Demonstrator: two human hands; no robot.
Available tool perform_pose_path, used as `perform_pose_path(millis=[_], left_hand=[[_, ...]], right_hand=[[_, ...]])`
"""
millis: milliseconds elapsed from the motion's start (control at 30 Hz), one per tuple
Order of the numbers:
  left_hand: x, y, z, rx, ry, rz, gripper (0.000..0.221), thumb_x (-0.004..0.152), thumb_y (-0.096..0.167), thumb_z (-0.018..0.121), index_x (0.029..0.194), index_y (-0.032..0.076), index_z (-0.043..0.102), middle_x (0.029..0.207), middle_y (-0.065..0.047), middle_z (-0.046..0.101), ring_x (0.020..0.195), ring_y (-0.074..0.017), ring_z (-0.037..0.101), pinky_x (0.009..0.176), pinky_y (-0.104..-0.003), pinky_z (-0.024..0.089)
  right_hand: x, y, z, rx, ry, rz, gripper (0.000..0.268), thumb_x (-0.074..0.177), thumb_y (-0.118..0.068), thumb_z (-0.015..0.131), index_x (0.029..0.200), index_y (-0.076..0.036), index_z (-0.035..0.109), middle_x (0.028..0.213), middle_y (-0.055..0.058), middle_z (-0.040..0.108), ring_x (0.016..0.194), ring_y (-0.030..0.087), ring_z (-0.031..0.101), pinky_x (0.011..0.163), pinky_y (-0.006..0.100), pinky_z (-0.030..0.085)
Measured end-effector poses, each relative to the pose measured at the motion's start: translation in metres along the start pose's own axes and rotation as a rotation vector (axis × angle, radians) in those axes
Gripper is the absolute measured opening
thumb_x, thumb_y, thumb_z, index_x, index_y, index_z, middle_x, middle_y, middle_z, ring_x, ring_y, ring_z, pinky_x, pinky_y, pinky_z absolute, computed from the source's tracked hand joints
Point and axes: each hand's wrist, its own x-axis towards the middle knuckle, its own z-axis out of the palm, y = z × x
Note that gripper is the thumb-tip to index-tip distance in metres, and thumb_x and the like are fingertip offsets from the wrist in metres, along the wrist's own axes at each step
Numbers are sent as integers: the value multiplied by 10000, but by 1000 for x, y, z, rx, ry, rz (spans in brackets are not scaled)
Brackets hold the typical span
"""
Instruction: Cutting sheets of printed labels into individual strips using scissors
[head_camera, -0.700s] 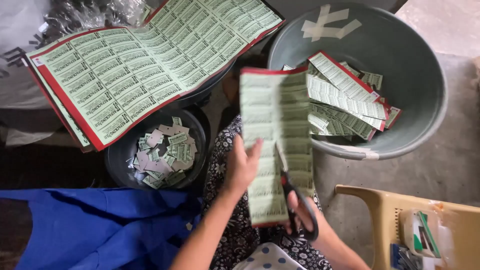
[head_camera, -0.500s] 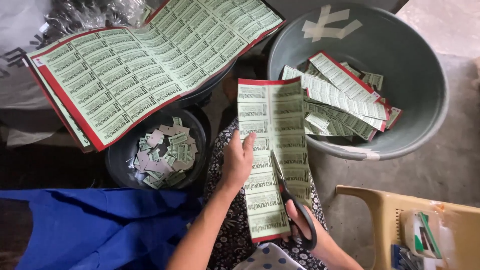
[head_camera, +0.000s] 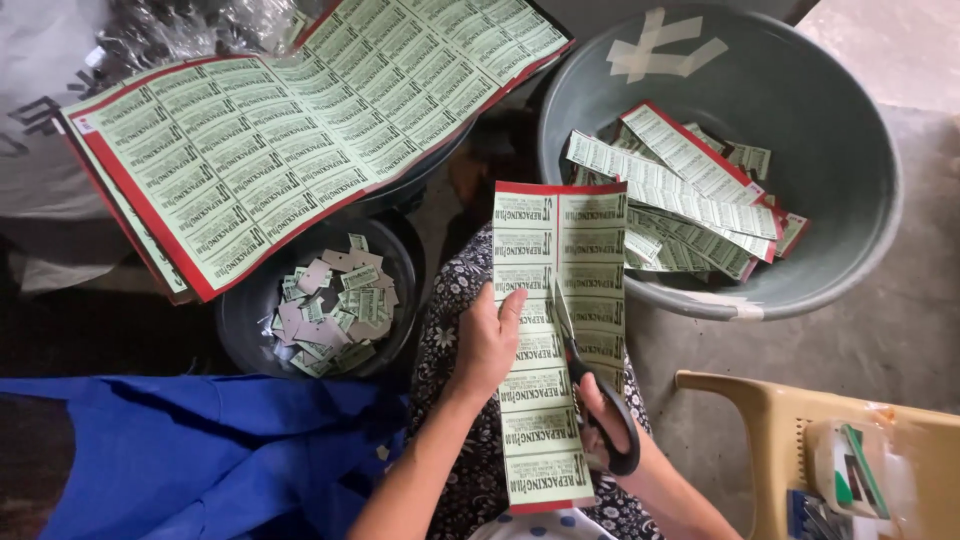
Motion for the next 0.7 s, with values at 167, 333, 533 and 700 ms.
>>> perform_pose_path(millis=[167,333,533,700], left_hand=[[-1,-2,-4,-7,14,-10,279,1064,245,558,829,117,480,577,42,457,436,-61,355,351,-245,248],[-8,3,1,3,-36,-5,267,1075,260,537,852,115,512,569,60,470,406,-55,341,329,-225,229],[-9,12,-5,-59,-81,-105,242,1084,271,520,920,95,545,569,70,458,399,-48,332,333,-203,223],[-10,8,-1,-65,-89,-82,232,1070,214,561,868,108,516,630,41,479,470,-61,362,373,-230,263]], right_hand=[[-14,-23,28,-236,128,11,525,919,-591,564,957,-83,693,518,-31,361,435,65,261,412,256,118],[17,-16,9,-54,150,70,500,904,-598,630,905,-111,515,601,-44,410,412,33,368,360,177,227],[31,-10,9,-192,224,97,534,885,-644,592,928,-112,578,500,-38,349,384,70,293,355,251,186],[35,-35,27,56,135,-7,589,866,-559,640,1236,-109,726,917,-5,750,528,41,517,425,188,302]])
